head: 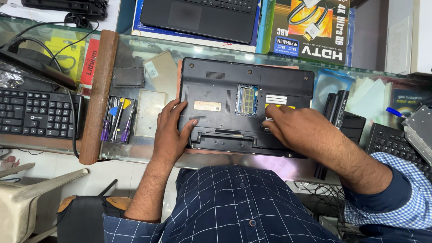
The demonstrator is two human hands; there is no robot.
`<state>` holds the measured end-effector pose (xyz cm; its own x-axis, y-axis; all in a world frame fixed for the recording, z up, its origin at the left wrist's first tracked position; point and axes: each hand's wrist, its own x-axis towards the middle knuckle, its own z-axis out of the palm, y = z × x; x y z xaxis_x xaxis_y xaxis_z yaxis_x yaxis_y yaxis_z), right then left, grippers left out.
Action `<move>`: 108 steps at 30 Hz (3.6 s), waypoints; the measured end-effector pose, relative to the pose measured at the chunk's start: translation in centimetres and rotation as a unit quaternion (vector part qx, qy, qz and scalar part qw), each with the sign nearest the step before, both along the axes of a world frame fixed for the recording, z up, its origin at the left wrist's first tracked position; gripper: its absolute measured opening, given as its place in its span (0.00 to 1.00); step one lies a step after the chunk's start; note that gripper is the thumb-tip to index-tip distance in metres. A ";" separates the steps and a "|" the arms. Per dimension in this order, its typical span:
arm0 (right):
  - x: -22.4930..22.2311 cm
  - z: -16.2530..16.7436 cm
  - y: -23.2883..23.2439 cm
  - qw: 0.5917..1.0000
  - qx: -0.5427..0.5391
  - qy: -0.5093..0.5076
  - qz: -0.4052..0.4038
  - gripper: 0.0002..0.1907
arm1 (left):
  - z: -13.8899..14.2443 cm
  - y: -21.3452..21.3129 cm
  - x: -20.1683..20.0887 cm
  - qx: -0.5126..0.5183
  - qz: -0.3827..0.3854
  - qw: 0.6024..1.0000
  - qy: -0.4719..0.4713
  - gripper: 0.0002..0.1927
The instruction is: The person works on the underside of an opened laptop, using a screwdriver on the exposed memory module area and manipulating components by hand. They periodically reach to a second laptop on the desk and touch its keyboard and touchpad, apparently testing it, while continuing to work on the opened laptop.
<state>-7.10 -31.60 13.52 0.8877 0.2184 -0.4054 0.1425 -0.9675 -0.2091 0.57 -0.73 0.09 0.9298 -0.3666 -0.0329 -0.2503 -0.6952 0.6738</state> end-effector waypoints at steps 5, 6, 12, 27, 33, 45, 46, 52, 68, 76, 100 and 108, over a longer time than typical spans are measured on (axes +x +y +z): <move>0.0 0.4 -0.1 0.980 0.084 -0.135 0.120 0.11 | 0.0 0.0 -0.1 -0.002 0.000 1.000 0.002 0.31; -0.1 0.5 0.1 0.993 0.047 -0.084 0.076 0.12 | 0.0 0.0 -0.1 0.000 0.000 1.000 0.002 0.31; 0.2 1.1 0.4 0.999 -0.016 0.035 0.021 0.12 | 0.0 0.1 -0.2 -0.005 0.002 1.000 -0.005 0.31; -0.2 2.1 -0.2 0.997 0.050 -0.037 0.037 0.13 | -0.1 0.0 -0.1 0.004 -0.004 1.000 -0.004 0.31; -0.1 1.6 0.0 0.997 0.054 -0.030 0.035 0.12 | -0.2 0.1 -0.2 -0.002 -0.004 1.000 -0.008 0.31; 0.1 0.5 0.2 1.000 -0.004 -0.017 0.026 0.15 | -0.2 0.1 -0.2 0.009 -0.002 1.000 0.001 0.32; 0.1 0.3 0.1 0.999 0.018 -0.033 0.038 0.15 | -0.2 0.1 -0.2 0.012 -0.001 1.000 0.004 0.32; 0.0 0.2 0.0 0.999 0.010 -0.035 0.032 0.15 | -0.1 0.0 -0.1 0.011 -0.003 1.000 -0.001 0.32; 0.1 0.9 0.6 0.998 -0.068 -0.001 -0.003 0.16 | -0.1 0.1 -0.2 -0.006 -0.005 1.000 -0.016 0.31; 0.3 0.6 0.9 0.999 -0.001 -0.024 0.026 0.14 | -0.1 0.0 -0.2 0.003 -0.004 1.000 -0.009 0.31; -0.4 2.3 0.2 0.989 0.103 -0.103 0.016 0.13 | -0.2 0.1 -0.2 -0.016 -0.003 1.000 -0.013 0.31; 2.1 0.2 4.2 0.974 0.179 -0.125 0.055 0.14 | -0.5 0.0 -0.6 -0.044 0.001 0.999 -0.029 0.31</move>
